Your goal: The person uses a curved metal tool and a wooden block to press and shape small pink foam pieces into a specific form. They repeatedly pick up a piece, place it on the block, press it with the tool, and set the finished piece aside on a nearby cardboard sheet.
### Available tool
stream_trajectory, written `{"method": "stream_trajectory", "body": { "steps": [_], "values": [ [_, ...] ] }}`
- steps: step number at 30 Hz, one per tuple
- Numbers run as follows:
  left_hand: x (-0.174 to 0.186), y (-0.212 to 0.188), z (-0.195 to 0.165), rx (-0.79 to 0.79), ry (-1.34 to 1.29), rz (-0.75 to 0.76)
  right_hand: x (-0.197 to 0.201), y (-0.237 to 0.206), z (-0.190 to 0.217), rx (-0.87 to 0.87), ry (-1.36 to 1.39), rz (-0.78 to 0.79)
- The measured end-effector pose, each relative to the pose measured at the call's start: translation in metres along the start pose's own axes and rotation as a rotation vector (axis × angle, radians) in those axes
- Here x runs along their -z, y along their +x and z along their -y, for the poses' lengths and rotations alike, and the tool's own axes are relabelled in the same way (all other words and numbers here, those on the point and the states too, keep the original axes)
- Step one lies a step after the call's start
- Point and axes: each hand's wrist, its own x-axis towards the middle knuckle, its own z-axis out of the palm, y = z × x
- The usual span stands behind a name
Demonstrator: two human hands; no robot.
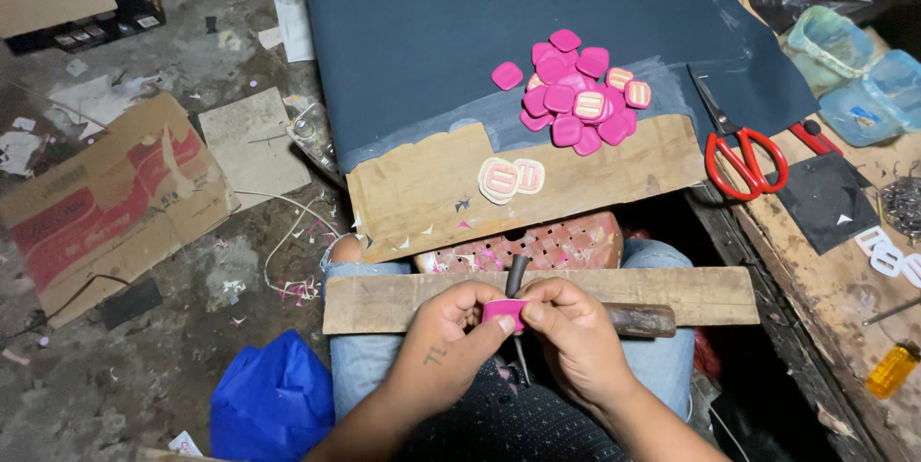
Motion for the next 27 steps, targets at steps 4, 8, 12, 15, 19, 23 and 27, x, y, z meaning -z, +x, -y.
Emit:
{"method": "stream_trajectory", "body": {
  "steps": [4, 8, 12, 15, 19, 23, 27],
  "values": [
    [0.0039, 0.0015, 0.0004, -0.095, 0.123, 0.021, -0.0034, 0.0014, 0.0026, -0.103, 0.304, 0.101],
    [-0.0007, 0.0067, 0.0044, 0.01, -0.173, -0.029, -0.0034, 0.0017, 0.0015, -0.108, 0.229, 0.047],
    [0.0035, 0.0049, 0.0021, 0.006, -0.01, -0.002, 0.0006, 0.001, 0.0001, -0.034, -0.075, 0.04],
    [0.0047, 0.0037, -0.0001, 0.031, 0.1, 0.038, 0.001, 0.0014, -0.0005, -0.09, 0.193, 0.103],
    [0.0021, 0.0057, 0.0019, 0.036, -0.112, -0.01, -0.0029, 0.002, -0.0003, -0.101, 0.208, 0.025],
    [0.0057, 0.0026, 0.0046, 0.04, -0.042, 0.009, -0.0045, 0.0, 0.0008, -0.062, 0.007, 0.026],
    [0.0069, 0.001, 0.0056, 0.067, -0.083, 0.068, -0.0024, -0.0004, -0.0006, -0.101, 0.229, 0.08]
  ]
}}
